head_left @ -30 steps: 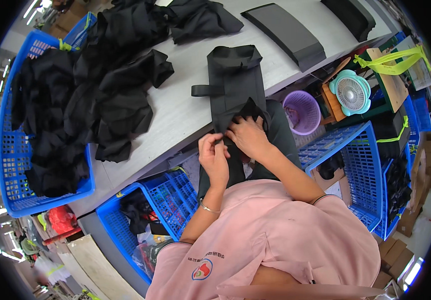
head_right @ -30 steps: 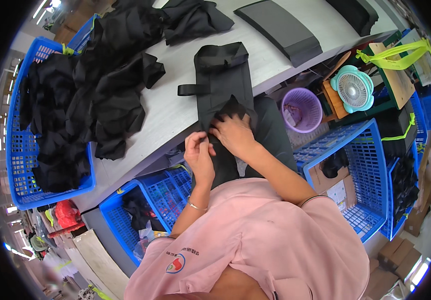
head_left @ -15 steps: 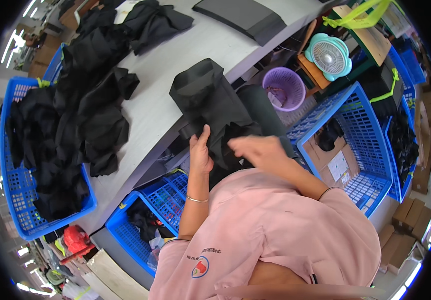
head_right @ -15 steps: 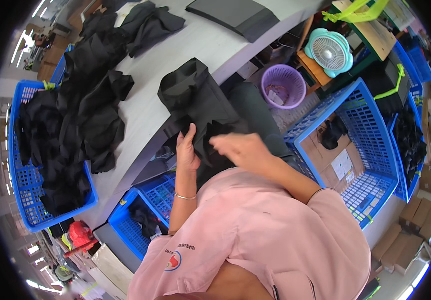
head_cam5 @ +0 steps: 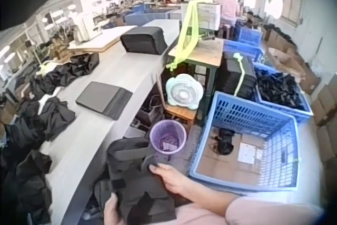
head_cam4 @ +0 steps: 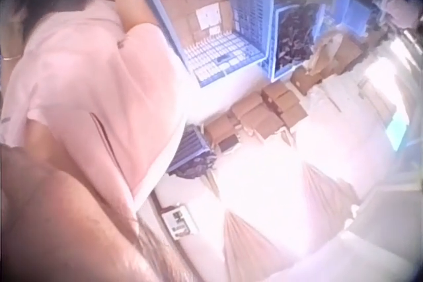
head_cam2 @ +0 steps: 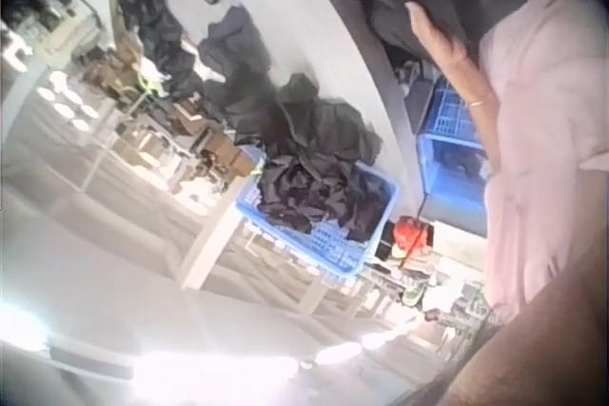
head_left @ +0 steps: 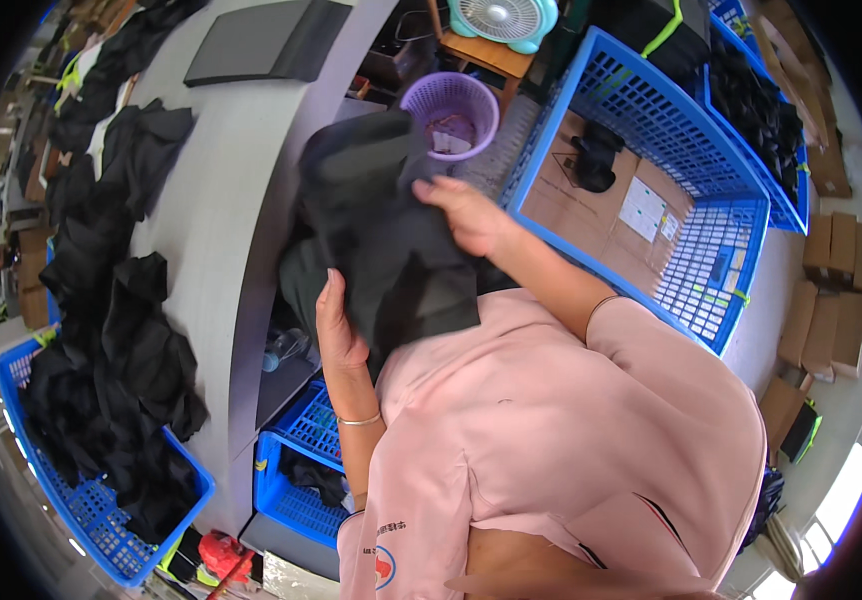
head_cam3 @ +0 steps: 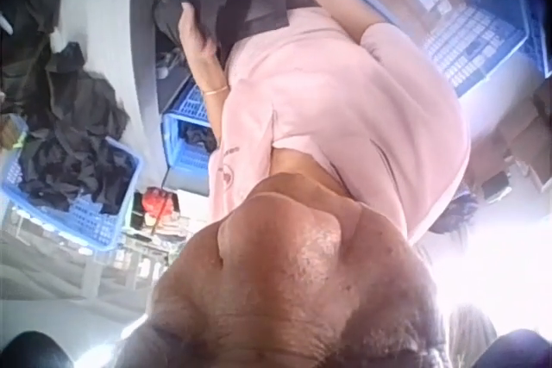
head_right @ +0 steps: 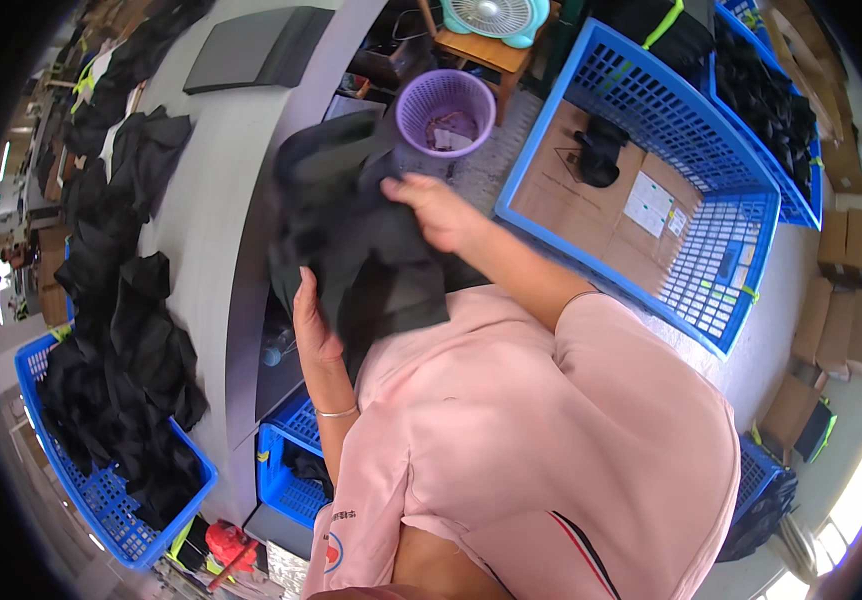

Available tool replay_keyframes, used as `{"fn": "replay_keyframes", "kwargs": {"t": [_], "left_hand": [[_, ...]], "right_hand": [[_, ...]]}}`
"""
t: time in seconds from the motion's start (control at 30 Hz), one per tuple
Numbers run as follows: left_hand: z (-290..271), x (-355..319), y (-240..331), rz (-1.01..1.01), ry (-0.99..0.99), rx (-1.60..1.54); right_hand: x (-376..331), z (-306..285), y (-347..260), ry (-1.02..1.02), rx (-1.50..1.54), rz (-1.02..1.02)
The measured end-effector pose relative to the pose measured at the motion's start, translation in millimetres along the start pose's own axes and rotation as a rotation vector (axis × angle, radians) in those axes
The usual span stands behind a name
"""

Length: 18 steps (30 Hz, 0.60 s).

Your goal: Inspecting and folding black fabric garment pieces in a factory setting.

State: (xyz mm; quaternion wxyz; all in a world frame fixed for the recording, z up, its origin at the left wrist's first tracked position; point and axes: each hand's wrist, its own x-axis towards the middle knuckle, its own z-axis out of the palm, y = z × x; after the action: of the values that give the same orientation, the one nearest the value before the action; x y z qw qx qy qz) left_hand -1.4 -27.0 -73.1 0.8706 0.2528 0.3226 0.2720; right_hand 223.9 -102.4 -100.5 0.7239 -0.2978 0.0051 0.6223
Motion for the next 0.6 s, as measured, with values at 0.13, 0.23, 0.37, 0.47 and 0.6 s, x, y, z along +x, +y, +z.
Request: {"fn": "replay_keyframes", "kwargs": {"t": [0.13, 0.23, 0.37, 0.47, 0.6], "left_hand": [[12.1, 3.2, -7.0, 0.071, -0.095, 0.238], [10.0, -6.0, -8.4, 0.023, -0.023, 0.315], [-4.6, -16.3, -11.6, 0.009, 0.041, 0.314], [-15.9, -19.3, -14.9, -0.015, 0.068, 0.305], [-28.2, -21.5, -19.8, -0.009, 0.097, 0.262]], "right_hand": [[-29.4, -113.3, -63.1, 0.258, -0.144, -0.217], [-71.9, -214.5, -106.0, 0.545, -0.103, -0.442], [-117.2, -306.2, -170.1, 0.682, -0.083, -0.628], [-117.7, -340.9, -232.9, 0.691, -0.153, -0.665], [-89.1, -357.9, -280.0, 1.302, -0.688, -0.695]]}}
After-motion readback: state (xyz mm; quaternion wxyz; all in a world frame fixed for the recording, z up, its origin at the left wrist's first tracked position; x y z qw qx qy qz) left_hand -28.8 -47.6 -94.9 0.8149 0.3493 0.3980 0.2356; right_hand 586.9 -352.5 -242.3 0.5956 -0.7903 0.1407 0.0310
